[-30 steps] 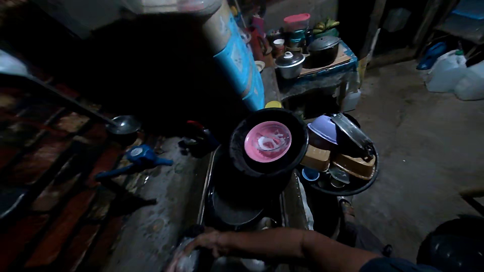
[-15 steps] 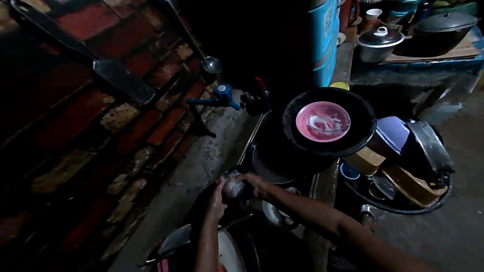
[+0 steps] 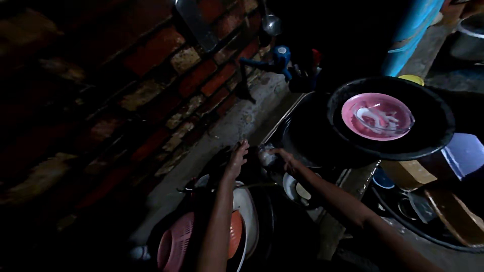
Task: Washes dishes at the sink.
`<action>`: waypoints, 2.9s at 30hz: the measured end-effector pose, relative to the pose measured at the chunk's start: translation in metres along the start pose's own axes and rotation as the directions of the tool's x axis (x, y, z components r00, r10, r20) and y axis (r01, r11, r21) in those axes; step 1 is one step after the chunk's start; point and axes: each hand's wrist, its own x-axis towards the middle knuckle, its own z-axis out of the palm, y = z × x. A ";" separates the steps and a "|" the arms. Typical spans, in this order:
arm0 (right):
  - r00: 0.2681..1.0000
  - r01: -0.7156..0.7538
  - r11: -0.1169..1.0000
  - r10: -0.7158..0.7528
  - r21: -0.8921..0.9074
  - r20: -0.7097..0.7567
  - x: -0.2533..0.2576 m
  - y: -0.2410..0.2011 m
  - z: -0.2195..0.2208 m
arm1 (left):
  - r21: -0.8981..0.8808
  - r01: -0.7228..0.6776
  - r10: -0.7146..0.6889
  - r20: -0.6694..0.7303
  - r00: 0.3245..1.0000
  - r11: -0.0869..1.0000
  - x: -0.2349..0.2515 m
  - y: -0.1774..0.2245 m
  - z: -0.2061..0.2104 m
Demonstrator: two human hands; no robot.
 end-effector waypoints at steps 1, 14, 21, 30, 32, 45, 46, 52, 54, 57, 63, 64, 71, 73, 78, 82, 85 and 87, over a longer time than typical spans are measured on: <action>1.000 0.003 1.000 -0.003 -0.010 -0.002 0.001 0.002 -0.001 | 0.000 -0.009 0.009 -0.007 1.000 1.000 -0.001 0.001 -0.002; 0.998 -0.037 0.999 0.039 0.039 -0.056 0.036 0.024 -0.007 | 0.412 -0.180 0.056 0.295 0.954 0.893 0.014 -0.006 0.009; 0.999 0.010 0.978 -0.002 0.207 -0.042 0.027 0.027 0.002 | 0.683 -0.224 0.002 0.311 0.951 0.696 0.014 -0.010 0.049; 0.994 0.094 0.961 -0.103 0.260 0.021 0.043 0.030 0.011 | 0.746 -0.217 -0.023 0.297 0.955 0.630 0.029 -0.002 0.038; 0.998 0.064 0.967 -0.058 0.248 -0.031 0.043 0.031 0.008 | 0.738 -0.235 -0.043 0.336 0.941 0.632 0.034 -0.008 0.035; 0.996 0.006 0.705 0.057 -0.709 0.066 0.075 0.040 -0.019 | 0.619 -0.264 0.063 0.327 0.943 0.739 0.021 0.021 0.008; 0.990 0.028 0.633 0.092 -0.774 0.111 0.083 0.043 -0.023 | 0.625 -0.270 0.066 0.329 0.942 0.732 0.019 0.022 0.007; 0.986 0.038 0.521 0.120 -0.853 0.118 0.105 0.057 -0.036 | 0.644 -0.282 0.075 0.330 0.941 0.711 0.011 0.031 0.006; 0.994 0.024 0.497 0.083 -0.867 0.075 0.090 0.049 -0.028 | 0.656 -0.277 0.069 0.324 0.943 0.702 0.009 0.035 0.008; 1.000 -0.014 0.370 0.016 -0.929 -0.009 0.065 0.034 -0.010 | 0.662 -0.278 0.064 0.328 0.943 0.696 0.012 0.039 0.012; 0.998 0.006 0.321 0.060 -0.947 0.026 0.060 0.029 -0.010 | 0.670 -0.278 0.036 0.352 0.935 0.688 0.022 0.041 0.026; 0.998 0.018 0.307 0.060 -0.951 0.038 0.059 0.027 -0.011 | 0.670 -0.277 0.027 0.358 0.933 0.689 0.025 0.040 0.028; 0.997 0.061 0.439 0.007 -0.897 0.072 0.072 0.032 -0.024 | 0.694 -0.238 -0.006 0.329 0.944 0.679 0.039 0.037 0.030; 0.993 0.112 0.517 -0.015 -0.849 0.121 0.077 0.036 -0.027 | 0.689 -0.241 0.004 0.327 0.945 0.683 0.037 0.044 0.030; 0.981 0.009 0.585 0.154 -0.811 0.122 0.089 0.045 -0.023 | 0.681 -0.283 0.064 0.328 0.943 0.675 0.031 0.054 0.019; 0.987 0.013 0.738 0.101 -0.674 0.129 0.102 0.057 -0.024 | 0.635 -0.341 0.143 0.343 0.928 0.693 0.026 0.060 0.009; 0.994 0.013 0.708 0.071 -0.706 0.089 0.101 0.058 -0.025 | 0.612 -0.369 0.167 0.362 0.917 0.700 0.019 0.063 0.009; 0.997 -0.002 0.689 0.056 -0.725 0.051 0.097 0.056 -0.024 | 0.600 -0.400 0.193 0.381 0.904 0.693 0.013 0.064 0.012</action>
